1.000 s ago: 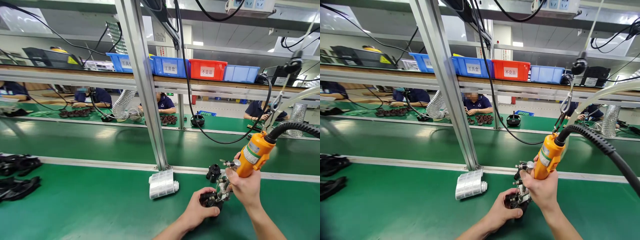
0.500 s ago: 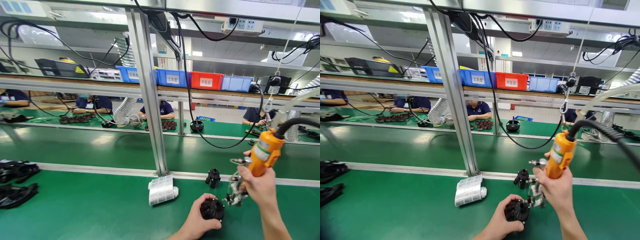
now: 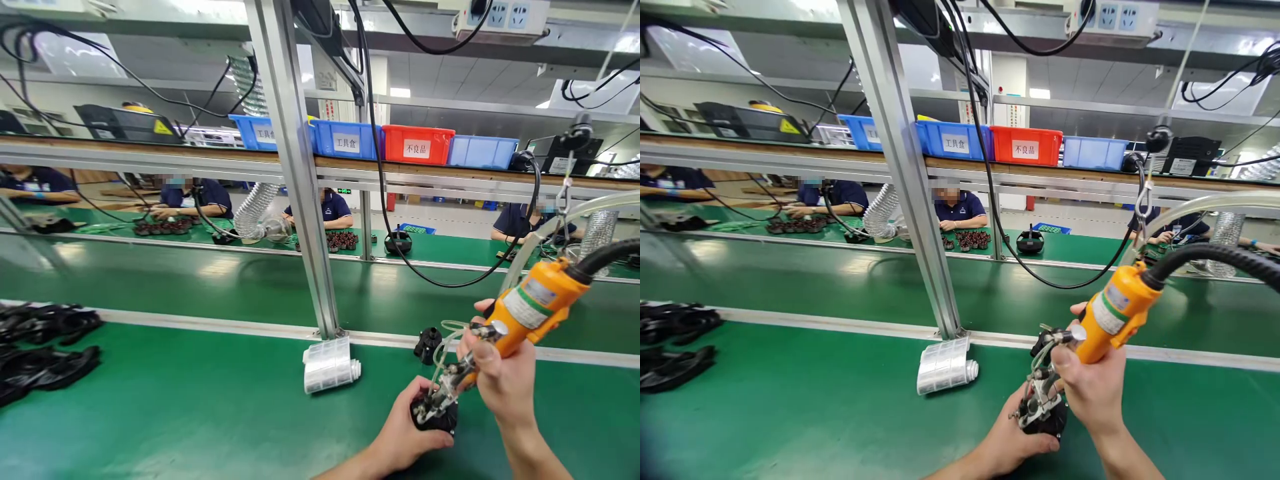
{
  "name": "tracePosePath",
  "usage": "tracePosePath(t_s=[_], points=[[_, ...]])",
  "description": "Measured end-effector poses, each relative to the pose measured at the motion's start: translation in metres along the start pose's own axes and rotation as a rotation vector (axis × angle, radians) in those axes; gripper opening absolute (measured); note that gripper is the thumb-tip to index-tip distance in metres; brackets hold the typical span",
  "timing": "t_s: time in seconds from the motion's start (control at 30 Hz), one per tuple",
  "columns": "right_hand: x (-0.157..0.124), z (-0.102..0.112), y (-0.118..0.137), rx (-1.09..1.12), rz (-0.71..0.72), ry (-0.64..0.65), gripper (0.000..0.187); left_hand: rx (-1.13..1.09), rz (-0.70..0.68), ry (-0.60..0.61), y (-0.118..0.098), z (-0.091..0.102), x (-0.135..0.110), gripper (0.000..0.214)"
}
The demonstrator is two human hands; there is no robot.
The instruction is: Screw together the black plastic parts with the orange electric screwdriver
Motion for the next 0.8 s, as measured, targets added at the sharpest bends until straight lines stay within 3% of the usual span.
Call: tracePosePath(t_s=[0.23,0.4,0.63,0.8], points=[[-0.004,0.001,-0.012,0.062,-0.123,0.030,0.061,-0.004,-0.004,0.017,-0.007,-0.002,-0.001,0.087],[-0.010,-0.010,-0.002,-0.041,-0.051,0.004,0.047,0.014,-0.017,0.023,-0.018,-0.005,-0.003,0.086],[-0.027,-0.040,0.002,-0.050,-0.027,0.058,0.045,0.008,-0.070,0.051,-0.043,-0.010,-0.004,0.088],[-0.028,-0.032,-0.011,-0.149,-0.005,0.089,0.033,0.092,-0.078,0.045,-0.038,-0.009,-0.002,0.087]])
Point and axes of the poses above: each hand's wrist, its own x-axis towards the middle knuckle, its own z-axis out of the back of the hand, y = z × x, the point moved 7 cm from there along x, towards the middle knuckle, and after that the axes turned 13 degrees about -y, right-handed, at the moved point
